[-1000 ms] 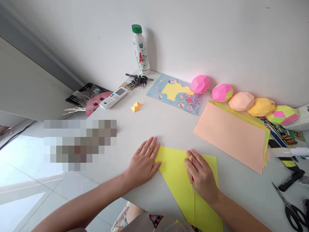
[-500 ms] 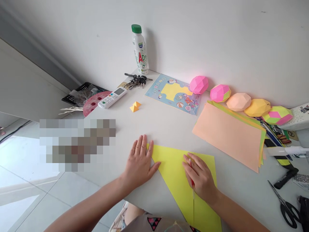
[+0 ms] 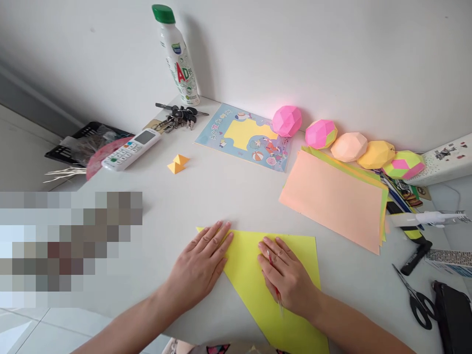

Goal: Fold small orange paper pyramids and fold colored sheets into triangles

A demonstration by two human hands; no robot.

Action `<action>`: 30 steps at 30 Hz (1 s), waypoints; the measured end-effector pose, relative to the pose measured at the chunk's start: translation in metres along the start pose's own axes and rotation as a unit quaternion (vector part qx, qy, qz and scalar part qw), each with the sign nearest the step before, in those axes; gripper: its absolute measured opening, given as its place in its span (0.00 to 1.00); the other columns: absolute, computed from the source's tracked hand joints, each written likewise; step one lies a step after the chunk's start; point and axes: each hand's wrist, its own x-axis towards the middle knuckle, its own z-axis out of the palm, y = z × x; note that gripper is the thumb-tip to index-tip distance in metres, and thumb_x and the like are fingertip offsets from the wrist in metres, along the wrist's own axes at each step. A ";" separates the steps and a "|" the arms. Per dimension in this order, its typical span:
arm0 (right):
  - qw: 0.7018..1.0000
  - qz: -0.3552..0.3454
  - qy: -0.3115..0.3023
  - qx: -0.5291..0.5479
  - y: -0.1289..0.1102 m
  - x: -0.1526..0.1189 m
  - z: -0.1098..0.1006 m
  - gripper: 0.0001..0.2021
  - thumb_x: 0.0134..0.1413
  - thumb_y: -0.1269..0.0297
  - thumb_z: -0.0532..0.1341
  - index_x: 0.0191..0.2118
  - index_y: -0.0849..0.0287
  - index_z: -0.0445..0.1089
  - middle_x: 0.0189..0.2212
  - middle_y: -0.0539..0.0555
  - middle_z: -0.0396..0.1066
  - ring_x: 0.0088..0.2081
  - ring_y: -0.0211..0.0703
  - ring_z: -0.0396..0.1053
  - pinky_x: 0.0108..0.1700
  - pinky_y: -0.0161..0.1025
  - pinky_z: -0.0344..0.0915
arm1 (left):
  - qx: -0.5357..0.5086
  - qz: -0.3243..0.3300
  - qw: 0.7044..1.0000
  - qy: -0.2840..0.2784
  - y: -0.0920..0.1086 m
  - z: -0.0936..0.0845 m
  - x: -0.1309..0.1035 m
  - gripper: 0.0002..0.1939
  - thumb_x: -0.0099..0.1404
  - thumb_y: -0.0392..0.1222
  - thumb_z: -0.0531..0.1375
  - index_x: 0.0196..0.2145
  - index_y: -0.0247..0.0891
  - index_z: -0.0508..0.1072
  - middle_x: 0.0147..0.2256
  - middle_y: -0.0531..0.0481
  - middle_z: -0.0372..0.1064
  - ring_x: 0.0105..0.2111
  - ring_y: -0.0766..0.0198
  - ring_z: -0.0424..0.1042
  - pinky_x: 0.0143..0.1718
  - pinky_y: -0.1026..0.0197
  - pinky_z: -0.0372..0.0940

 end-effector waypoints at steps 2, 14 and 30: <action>1.000 0.005 -0.001 0.004 0.000 0.000 0.000 0.15 0.57 0.77 0.53 0.49 0.68 0.68 0.52 0.66 0.71 0.62 0.56 0.59 0.60 0.56 0.64 | 0.006 0.001 1.000 -0.010 -0.001 0.001 0.000 0.28 0.71 0.44 0.47 0.66 0.37 0.51 0.66 0.44 0.49 0.65 0.53 0.50 0.65 0.51 0.46; 0.999 0.024 -0.012 0.044 0.002 -0.002 0.002 0.15 0.57 0.78 0.54 0.50 0.71 0.67 0.53 0.69 0.69 0.64 0.57 0.54 0.61 0.57 0.62 | 0.002 0.017 0.999 -0.035 -0.001 -0.004 -0.001 0.36 0.66 0.55 0.52 0.64 0.29 0.55 0.66 0.36 0.46 0.65 0.46 0.48 0.66 0.50 0.40; 0.999 0.028 -0.010 0.043 0.003 -0.001 0.001 0.15 0.57 0.79 0.53 0.50 0.72 0.67 0.54 0.70 0.68 0.65 0.57 0.53 0.61 0.57 0.64 | 0.026 -0.001 0.999 -0.029 0.003 -0.005 0.001 0.34 0.68 0.55 0.51 0.62 0.28 0.59 0.65 0.33 0.49 0.64 0.45 0.51 0.64 0.49 0.44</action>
